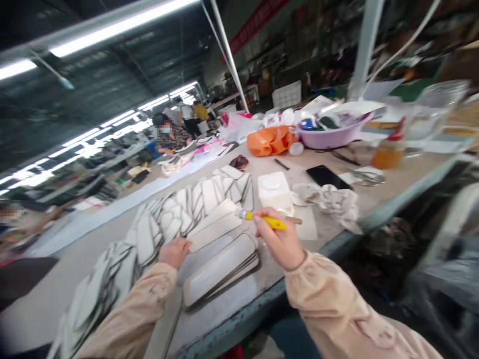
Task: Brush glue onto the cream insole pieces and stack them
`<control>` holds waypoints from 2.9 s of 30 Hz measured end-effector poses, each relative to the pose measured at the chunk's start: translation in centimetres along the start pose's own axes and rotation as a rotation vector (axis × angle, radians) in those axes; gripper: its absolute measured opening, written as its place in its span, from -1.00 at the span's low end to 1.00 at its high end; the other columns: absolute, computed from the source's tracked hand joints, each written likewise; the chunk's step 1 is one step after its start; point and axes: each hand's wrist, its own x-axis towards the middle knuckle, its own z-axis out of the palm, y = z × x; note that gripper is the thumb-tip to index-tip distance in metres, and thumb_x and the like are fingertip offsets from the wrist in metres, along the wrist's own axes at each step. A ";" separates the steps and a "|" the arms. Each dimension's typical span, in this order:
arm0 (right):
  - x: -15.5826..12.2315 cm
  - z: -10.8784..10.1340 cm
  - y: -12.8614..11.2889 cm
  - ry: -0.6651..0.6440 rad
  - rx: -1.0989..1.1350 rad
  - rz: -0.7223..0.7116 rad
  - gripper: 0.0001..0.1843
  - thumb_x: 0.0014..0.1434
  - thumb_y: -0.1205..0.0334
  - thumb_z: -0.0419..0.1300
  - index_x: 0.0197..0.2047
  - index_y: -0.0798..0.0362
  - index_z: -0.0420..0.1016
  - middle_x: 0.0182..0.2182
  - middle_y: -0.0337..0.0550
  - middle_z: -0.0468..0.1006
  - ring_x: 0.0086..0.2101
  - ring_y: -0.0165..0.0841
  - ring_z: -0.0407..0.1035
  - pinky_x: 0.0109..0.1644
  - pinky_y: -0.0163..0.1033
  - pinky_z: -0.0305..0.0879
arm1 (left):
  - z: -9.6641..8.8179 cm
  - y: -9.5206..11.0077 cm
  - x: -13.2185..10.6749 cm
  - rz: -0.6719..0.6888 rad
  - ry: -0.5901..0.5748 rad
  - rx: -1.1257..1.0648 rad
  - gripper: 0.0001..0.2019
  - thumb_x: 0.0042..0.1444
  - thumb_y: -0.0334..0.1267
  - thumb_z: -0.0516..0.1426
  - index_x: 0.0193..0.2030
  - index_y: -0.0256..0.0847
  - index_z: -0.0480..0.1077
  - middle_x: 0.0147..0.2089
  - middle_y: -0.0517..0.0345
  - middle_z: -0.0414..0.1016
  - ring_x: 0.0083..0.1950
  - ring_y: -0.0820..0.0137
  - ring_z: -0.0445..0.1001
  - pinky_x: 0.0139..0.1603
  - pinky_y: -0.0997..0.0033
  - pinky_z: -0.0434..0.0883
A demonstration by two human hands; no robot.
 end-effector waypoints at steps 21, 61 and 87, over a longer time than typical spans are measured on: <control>-0.3 1.5 0.7 0.016 -0.036 -0.236 -0.77 0.25 0.14 0.10 -0.06 0.01 0.42 -0.19 -0.09 0.55 -0.20 -0.31 0.48 -0.12 -0.19 0.40 | -6.2 -2.7 -3.4 0.222 0.309 -0.232 -0.92 0.14 -0.31 0.06 -0.33 -0.20 0.36 -0.34 0.15 0.51 -0.32 0.43 0.48 -0.27 0.48 0.39; -2.3 5.6 5.9 -0.324 -0.907 -0.172 -0.75 0.11 0.11 0.17 -0.14 -0.02 0.33 -0.34 -0.20 0.53 -0.46 -0.26 0.42 -0.39 -0.24 0.20 | -2.2 1.1 -12.6 -0.429 0.066 -0.779 -0.86 0.04 -0.25 0.16 -0.25 -0.20 0.41 -0.33 0.18 0.50 -0.41 0.44 0.45 -0.32 0.40 0.40; -2.6 5.6 6.1 -0.321 -1.031 -0.174 -0.79 0.14 0.13 0.13 -0.15 -0.01 0.33 -0.43 -0.21 0.56 -0.46 -0.26 0.45 -0.46 -0.26 0.14 | 1.1 3.0 -18.3 0.115 0.460 -0.493 -0.65 0.07 -0.46 0.18 0.01 -0.11 0.45 -0.02 0.03 0.53 -0.07 0.29 0.48 -0.03 0.20 0.46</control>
